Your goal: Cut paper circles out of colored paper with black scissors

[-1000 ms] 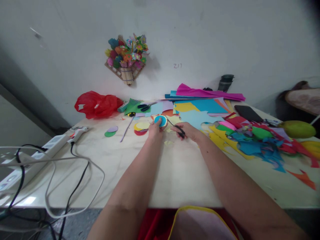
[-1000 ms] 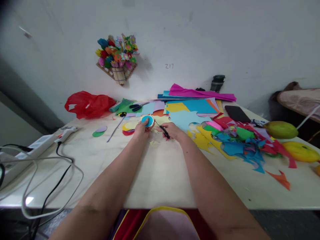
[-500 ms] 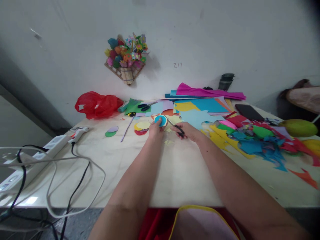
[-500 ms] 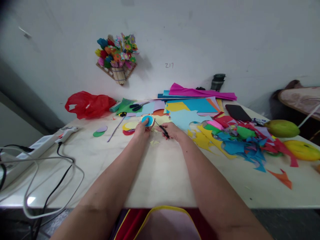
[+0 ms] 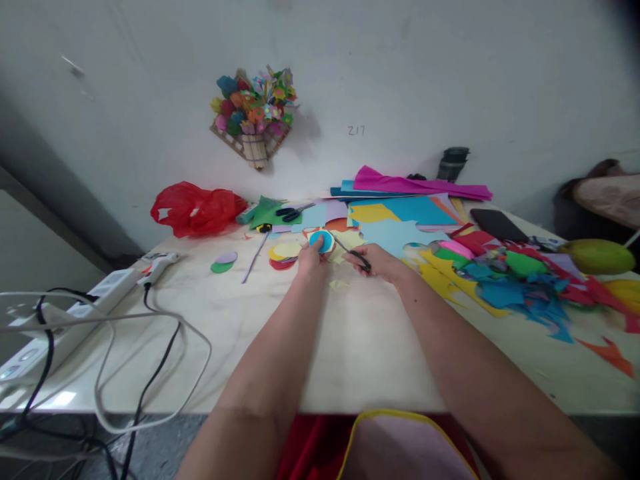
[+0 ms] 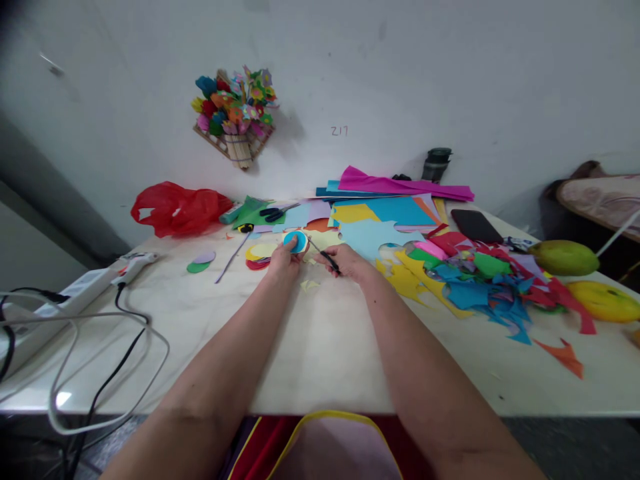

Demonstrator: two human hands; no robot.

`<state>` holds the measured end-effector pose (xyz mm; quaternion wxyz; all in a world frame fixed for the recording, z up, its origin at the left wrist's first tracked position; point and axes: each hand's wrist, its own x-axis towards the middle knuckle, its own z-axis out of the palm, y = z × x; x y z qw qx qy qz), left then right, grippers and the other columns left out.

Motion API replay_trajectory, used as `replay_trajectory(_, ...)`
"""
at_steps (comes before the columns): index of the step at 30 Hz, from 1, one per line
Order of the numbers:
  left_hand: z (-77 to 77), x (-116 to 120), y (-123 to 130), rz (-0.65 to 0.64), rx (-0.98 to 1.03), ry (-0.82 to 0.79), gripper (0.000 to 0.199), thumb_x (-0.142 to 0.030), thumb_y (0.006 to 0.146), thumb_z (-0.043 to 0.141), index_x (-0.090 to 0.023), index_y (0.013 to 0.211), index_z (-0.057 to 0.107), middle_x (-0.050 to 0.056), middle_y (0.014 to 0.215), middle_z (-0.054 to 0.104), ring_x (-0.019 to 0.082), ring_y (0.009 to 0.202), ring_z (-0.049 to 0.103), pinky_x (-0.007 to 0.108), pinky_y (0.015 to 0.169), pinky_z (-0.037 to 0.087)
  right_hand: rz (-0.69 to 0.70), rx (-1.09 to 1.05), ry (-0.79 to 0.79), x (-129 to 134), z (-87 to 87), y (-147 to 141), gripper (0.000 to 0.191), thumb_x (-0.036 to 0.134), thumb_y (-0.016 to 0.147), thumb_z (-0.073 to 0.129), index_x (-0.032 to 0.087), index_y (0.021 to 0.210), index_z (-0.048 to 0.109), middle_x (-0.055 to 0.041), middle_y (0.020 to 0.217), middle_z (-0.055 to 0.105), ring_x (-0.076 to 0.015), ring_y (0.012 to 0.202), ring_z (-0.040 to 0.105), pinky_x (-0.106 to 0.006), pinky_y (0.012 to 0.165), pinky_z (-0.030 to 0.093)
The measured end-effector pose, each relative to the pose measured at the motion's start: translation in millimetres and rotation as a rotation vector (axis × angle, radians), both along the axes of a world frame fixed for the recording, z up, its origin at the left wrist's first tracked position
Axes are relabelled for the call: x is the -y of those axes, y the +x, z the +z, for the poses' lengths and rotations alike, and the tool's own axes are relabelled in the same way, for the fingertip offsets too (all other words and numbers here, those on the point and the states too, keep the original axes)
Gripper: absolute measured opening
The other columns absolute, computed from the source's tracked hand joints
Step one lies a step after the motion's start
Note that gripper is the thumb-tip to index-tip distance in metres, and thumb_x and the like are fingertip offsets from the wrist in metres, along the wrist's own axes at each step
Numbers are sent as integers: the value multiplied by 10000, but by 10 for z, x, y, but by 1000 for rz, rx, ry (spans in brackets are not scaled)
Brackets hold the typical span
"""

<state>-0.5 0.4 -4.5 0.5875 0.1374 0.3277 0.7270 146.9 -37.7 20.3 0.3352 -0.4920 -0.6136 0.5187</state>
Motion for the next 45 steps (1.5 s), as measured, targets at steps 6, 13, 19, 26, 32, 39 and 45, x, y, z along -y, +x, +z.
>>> replay_trajectory(6, 13, 3, -1, 5, 19, -22, 123, -32, 792, 657, -149, 765, 626, 20, 749, 659, 138, 667, 661, 305, 727, 588, 11, 1, 14, -19, -15, 23, 368, 431, 688, 792, 151, 633, 559, 45, 488, 462, -46, 402, 361, -210, 395, 253)
replay_trajectory(13, 23, 12, 3, 9, 25, -24, 123, -28, 777, 661, -145, 770, 623, 23, 758, 658, 160, 721, 676, 314, 738, 588, 6, 20, 22, -31, -20, 35, 377, 450, 681, 796, 145, 648, 578, 42, 493, 464, -47, 408, 352, -216, 409, 243)
replay_trajectory(19, 37, 23, 10, 11, 24, -26, 121, -26, 797, 634, -140, 760, 617, 20, 743, 651, 145, 682, 662, 315, 744, 584, 17, 32, 53, -46, -40, 53, 365, 450, 683, 785, 139, 674, 595, 42, 498, 468, -49, 405, 354, -221, 414, 226)
replay_trajectory(26, 45, 23, 10, 13, 12, -33, 115, -33, 807, 619, -145, 782, 611, 14, 729, 649, 144, 674, 662, 315, 741, 592, -1, 50, 48, -11, 6, 30, 361, 442, 663, 792, 132, 667, 606, 50, 472, 444, -50, 402, 345, -220, 422, 230)
replay_trajectory(32, 48, 25, 8, 6, 0, -38, 120, -29, 807, 616, -143, 769, 615, 20, 737, 649, 151, 690, 669, 315, 739, 592, -1, 39, 57, -11, -10, 49, 342, 424, 673, 788, 136, 653, 605, 38, 478, 468, -57, 403, 368, -227, 418, 249)
replay_trajectory(39, 13, -4, 0, -2, 13, -38, 130, -34, 755, 684, -146, 779, 623, 23, 775, 657, 163, 725, 679, 307, 730, 593, 16, -1, 20, -71, -77, 84, 345, 425, 678, 787, 146, 658, 585, 26, 499, 503, -58, 401, 384, -222, 404, 262)
replay_trajectory(45, 14, -3, -2, -31, -32, -45, 100, -37, 788, 643, -132, 809, 621, 28, 757, 667, 147, 676, 673, 303, 714, 596, 19, -17, 11, -109, -119, 91, 347, 428, 679, 791, 147, 670, 588, 27, 494, 505, -53, 394, 388, -212, 394, 278)
